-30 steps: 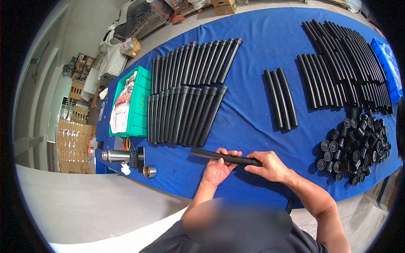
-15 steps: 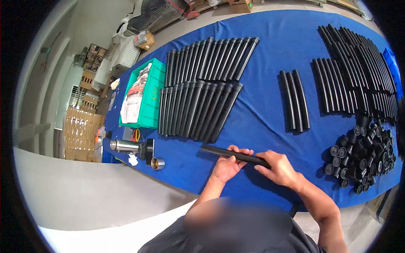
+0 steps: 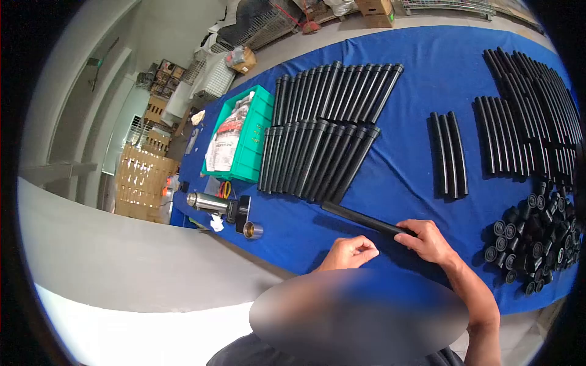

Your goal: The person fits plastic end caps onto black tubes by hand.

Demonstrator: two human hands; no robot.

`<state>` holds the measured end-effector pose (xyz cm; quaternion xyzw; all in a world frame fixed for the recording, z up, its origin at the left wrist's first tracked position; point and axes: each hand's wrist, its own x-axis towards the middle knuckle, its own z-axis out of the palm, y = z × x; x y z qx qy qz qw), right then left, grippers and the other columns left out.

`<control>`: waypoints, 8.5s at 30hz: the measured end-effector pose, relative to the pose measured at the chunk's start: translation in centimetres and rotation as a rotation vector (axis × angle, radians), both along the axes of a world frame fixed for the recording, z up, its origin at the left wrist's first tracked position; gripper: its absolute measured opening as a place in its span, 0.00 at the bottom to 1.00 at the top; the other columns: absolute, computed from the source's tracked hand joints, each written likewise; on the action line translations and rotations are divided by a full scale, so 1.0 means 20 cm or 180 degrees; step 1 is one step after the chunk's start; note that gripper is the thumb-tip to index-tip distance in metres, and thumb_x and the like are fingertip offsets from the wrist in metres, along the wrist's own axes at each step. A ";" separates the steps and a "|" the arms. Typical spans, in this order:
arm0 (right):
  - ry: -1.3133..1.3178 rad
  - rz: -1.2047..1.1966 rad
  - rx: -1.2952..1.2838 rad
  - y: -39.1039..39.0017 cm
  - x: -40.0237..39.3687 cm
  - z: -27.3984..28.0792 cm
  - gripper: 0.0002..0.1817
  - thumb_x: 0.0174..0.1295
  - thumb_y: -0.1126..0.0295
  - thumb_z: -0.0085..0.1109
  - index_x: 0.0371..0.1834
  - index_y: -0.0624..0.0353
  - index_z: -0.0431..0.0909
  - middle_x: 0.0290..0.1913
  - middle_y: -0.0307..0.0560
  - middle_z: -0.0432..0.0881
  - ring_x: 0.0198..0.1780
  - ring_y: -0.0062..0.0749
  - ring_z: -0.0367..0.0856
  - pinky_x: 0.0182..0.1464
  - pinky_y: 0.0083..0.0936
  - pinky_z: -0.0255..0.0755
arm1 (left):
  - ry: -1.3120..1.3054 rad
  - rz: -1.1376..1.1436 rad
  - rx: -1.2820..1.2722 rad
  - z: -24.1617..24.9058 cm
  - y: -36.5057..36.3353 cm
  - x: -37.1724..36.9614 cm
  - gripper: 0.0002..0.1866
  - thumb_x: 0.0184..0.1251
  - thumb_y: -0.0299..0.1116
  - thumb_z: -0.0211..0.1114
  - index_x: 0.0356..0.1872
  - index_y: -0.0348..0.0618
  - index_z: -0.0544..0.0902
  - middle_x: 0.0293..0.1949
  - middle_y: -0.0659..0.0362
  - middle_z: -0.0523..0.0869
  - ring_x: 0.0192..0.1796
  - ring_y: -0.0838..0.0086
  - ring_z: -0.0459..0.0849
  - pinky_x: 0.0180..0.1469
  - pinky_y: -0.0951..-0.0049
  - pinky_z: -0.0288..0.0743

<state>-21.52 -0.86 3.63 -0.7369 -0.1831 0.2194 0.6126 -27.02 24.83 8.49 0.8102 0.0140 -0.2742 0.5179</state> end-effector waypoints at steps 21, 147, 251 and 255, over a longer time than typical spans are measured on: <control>0.0919 -0.0043 0.1099 -0.02 0.01 -0.06 0.33 0.72 0.63 0.66 0.73 0.70 0.66 0.48 0.50 0.84 0.44 0.28 0.84 0.41 0.27 0.83 | -0.3166 0.0704 0.2279 0.32 0.63 0.51 0.17 0.64 0.29 0.71 0.52 0.34 0.84 0.46 0.46 0.88 0.50 0.52 0.88 0.53 0.60 0.81; 0.0173 0.1316 0.0506 -0.19 -0.09 -0.25 0.24 0.65 0.49 0.67 0.28 0.62 0.86 0.23 0.43 0.81 0.28 0.33 0.80 0.33 0.36 0.73 | -0.2942 -0.3284 0.1495 -0.09 -1.43 0.21 0.26 0.61 0.54 0.74 0.40 0.42 0.76 0.33 0.51 0.88 0.34 0.55 0.91 0.32 0.56 0.84; -0.0090 0.0740 0.0814 -0.03 0.00 -0.08 0.27 0.60 0.70 0.71 0.65 0.60 0.80 0.39 0.51 0.89 0.40 0.35 0.88 0.43 0.33 0.80 | 0.1103 0.2118 -0.3603 -0.24 -0.02 -0.17 0.20 0.78 0.41 0.63 0.68 0.55 0.79 0.66 0.52 0.81 0.72 0.59 0.75 0.77 0.51 0.67; 0.0122 0.0636 0.0957 -0.04 0.00 -0.07 0.22 0.61 0.71 0.68 0.60 0.62 0.83 0.29 0.49 0.87 0.30 0.31 0.87 0.36 0.31 0.80 | 0.1640 0.2047 -0.2611 -0.25 0.02 -0.17 0.20 0.81 0.47 0.59 0.54 0.40 0.84 0.54 0.51 0.86 0.52 0.62 0.88 0.55 0.60 0.84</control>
